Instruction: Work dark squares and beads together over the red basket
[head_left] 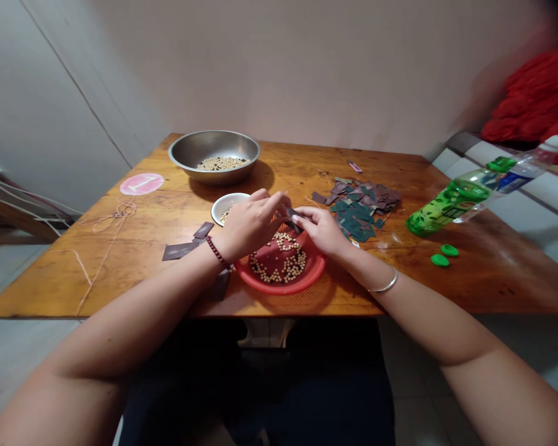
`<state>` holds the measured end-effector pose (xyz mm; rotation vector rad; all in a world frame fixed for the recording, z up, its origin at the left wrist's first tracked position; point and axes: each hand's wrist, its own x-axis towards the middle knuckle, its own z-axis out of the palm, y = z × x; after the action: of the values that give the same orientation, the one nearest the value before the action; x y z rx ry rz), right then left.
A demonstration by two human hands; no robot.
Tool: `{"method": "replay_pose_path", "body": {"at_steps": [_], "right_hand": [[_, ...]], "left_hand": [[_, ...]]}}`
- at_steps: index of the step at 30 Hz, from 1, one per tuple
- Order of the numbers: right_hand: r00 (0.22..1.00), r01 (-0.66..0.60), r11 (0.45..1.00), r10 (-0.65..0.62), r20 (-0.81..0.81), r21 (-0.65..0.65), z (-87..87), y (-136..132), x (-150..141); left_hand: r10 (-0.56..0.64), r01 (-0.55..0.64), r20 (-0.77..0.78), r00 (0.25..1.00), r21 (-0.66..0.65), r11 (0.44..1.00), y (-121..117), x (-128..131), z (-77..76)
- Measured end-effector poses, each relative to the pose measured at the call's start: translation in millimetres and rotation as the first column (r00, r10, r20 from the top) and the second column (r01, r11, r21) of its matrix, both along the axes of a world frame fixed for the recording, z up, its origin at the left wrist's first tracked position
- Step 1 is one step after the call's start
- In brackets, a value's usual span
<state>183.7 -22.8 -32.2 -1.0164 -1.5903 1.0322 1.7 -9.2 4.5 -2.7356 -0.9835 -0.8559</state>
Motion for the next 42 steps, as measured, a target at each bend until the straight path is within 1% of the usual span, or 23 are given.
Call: {"method": "replay_pose_path", "body": {"at_steps": [5,7,10,14,19,23,28,31,36,40,42], "right_hand": [[1.0,-0.004,1.0,0.003,0.014,0.008,0.7,-0.3,-0.1],[1.0,-0.005,1.0,0.005,0.018,0.006,0.2,0.0,0.2],[1.0,-0.003,1.0,0.003,0.028,0.011,-1.2,0.6,0.7],[0.999,0.004,1.0,-0.005,0.035,0.029,-2.0,0.8,0.5],[1.0,0.002,1.0,-0.003,0.028,0.016,-1.0,0.5,-0.1],[1.0,-0.002,1.0,0.002,0.031,0.021,-1.2,0.6,0.3],[1.0,0.001,1.0,-0.001,0.024,0.01,-0.9,0.1,0.3],[1.0,-0.006,1.0,0.005,0.027,0.012,-0.4,-0.1,0.0],[1.0,-0.012,1.0,0.012,0.005,-0.023,0.6,-0.1,-0.4],[1.0,-0.002,1.0,0.001,0.026,0.007,0.5,-0.1,-0.1],[1.0,0.001,1.0,-0.001,0.027,0.009,0.4,-0.1,0.0]], "left_hand": [[-0.035,0.035,0.003,0.999,0.024,0.999,0.5,0.2,-1.0],[-0.025,0.025,0.006,1.0,0.03,0.999,0.5,0.2,-1.0],[-0.013,0.013,0.005,1.0,0.027,1.0,0.8,0.2,-1.1],[-0.043,0.043,0.0,0.999,0.012,0.999,1.2,0.6,-1.4],[0.053,-0.053,0.025,0.998,0.018,0.998,1.7,0.7,-1.9],[0.023,-0.023,0.012,1.0,-0.001,1.0,2.8,0.1,-2.9],[0.073,-0.073,0.022,0.997,-0.009,0.997,1.8,0.6,-1.9],[0.042,-0.043,-0.01,0.999,-0.052,0.998,0.7,1.4,-0.7],[0.119,-0.118,0.019,0.993,-0.032,0.992,1.9,1.9,-2.5],[0.052,-0.051,0.011,0.999,-0.075,0.996,3.5,1.5,-4.7],[0.075,-0.074,0.006,0.997,-0.059,0.996,3.6,1.4,-5.0]]}}
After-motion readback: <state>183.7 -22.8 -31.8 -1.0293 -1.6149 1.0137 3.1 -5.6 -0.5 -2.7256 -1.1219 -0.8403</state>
